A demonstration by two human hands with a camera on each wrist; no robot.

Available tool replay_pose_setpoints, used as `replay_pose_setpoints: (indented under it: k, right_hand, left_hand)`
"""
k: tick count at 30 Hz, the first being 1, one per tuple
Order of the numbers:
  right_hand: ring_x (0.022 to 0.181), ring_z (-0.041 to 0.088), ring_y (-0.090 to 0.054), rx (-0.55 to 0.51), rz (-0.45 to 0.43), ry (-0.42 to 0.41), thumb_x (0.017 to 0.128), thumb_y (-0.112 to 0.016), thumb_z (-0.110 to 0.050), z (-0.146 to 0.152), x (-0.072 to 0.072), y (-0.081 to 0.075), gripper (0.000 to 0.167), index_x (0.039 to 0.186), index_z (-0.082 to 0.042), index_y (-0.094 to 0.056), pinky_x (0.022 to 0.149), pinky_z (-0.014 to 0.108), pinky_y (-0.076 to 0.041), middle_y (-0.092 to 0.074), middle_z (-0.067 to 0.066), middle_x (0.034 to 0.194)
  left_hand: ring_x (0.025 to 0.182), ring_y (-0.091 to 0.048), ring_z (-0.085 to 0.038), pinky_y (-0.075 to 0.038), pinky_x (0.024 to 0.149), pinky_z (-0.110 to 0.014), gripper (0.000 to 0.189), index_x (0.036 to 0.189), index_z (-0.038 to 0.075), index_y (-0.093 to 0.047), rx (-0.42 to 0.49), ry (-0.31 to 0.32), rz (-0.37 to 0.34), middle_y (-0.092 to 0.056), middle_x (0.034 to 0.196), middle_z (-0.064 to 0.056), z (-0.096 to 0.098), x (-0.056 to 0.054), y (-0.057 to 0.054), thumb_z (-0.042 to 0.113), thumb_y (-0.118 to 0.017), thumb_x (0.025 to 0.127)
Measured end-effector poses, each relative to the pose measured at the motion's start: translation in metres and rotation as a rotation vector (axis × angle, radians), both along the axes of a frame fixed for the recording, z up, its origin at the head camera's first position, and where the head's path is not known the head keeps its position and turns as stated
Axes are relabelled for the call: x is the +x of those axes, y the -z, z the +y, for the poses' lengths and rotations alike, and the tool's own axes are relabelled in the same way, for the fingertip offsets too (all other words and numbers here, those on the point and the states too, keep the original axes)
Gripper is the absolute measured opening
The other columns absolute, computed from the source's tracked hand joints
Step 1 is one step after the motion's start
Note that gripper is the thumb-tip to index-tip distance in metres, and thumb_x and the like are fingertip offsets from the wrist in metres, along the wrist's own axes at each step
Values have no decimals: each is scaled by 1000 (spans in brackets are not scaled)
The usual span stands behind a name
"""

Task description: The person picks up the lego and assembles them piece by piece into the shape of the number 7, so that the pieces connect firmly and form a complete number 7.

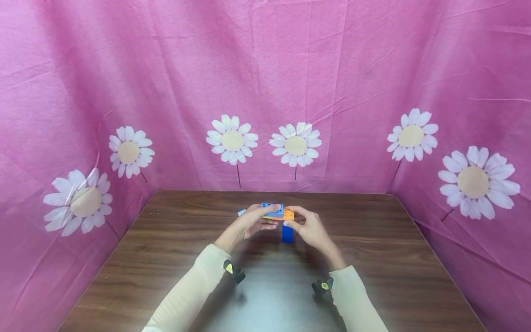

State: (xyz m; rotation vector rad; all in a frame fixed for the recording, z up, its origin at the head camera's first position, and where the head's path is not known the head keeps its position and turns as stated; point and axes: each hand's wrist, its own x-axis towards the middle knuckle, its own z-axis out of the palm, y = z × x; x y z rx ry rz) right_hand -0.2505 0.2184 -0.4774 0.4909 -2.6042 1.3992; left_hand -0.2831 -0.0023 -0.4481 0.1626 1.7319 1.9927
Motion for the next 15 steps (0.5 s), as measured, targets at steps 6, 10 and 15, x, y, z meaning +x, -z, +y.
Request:
replay_pose_setpoints:
  k: [6, 10, 15]
  right_hand:
    - [106, 32, -75, 5, 10, 4, 99, -77, -18, 1, -1, 3, 42, 138, -6, -68, 87, 47, -64, -73, 20, 133]
    - [107, 32, -75, 3, 22, 3, 99, -77, -18, 2, -1, 4, 42, 138, -5, -68, 87, 48, -64, -72, 21, 133]
    - [107, 31, -74, -1, 12, -2, 100, -77, -20, 2, 0, 3, 42, 138, -6, -68, 88, 45, -64, -73, 19, 131]
  left_hand:
    - [104, -62, -17, -56, 92, -32, 33, 126, 9, -71, -100, -66, 323, -68, 124, -8, 2, 1, 0, 27, -77, 99]
    - [97, -63, -15, -55, 82, -28, 21, 118, 16, -77, -223, -51, 561, -74, 120, -5, 0, 0, 1, 30, -73, 102]
    - [93, -67, -12, -60, 82, -28, 22, 120, 24, -76, -299, 7, 700, -74, 121, 0, -6, -2, 5, 31, -78, 99]
